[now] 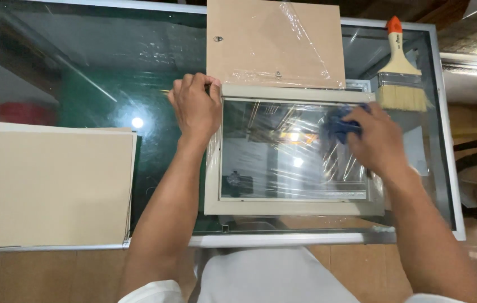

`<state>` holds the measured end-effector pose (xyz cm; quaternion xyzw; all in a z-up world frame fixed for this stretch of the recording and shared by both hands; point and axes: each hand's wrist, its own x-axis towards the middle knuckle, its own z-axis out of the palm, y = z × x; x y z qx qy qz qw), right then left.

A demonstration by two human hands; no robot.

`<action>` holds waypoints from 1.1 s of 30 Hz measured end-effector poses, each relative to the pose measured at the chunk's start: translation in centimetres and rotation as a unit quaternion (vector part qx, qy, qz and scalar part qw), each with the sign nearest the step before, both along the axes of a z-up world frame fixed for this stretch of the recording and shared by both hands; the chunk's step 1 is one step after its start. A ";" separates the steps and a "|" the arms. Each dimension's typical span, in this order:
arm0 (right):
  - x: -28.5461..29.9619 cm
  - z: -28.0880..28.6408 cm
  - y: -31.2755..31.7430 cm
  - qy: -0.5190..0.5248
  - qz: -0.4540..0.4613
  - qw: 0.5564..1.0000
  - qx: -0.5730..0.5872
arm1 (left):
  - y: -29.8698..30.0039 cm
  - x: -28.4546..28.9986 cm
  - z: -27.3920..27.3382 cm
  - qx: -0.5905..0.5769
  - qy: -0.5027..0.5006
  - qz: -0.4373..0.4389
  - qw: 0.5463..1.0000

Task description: Cleaning the glass of a picture frame and preparing to insert a backing board.

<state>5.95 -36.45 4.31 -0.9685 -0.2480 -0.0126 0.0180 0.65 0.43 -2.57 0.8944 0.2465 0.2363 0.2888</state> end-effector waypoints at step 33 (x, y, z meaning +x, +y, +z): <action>-7.6 -1.6 17.8 -0.030 0.185 0.978 0.093 | -0.1 0.2 0.0 0.003 0.010 0.003 1.000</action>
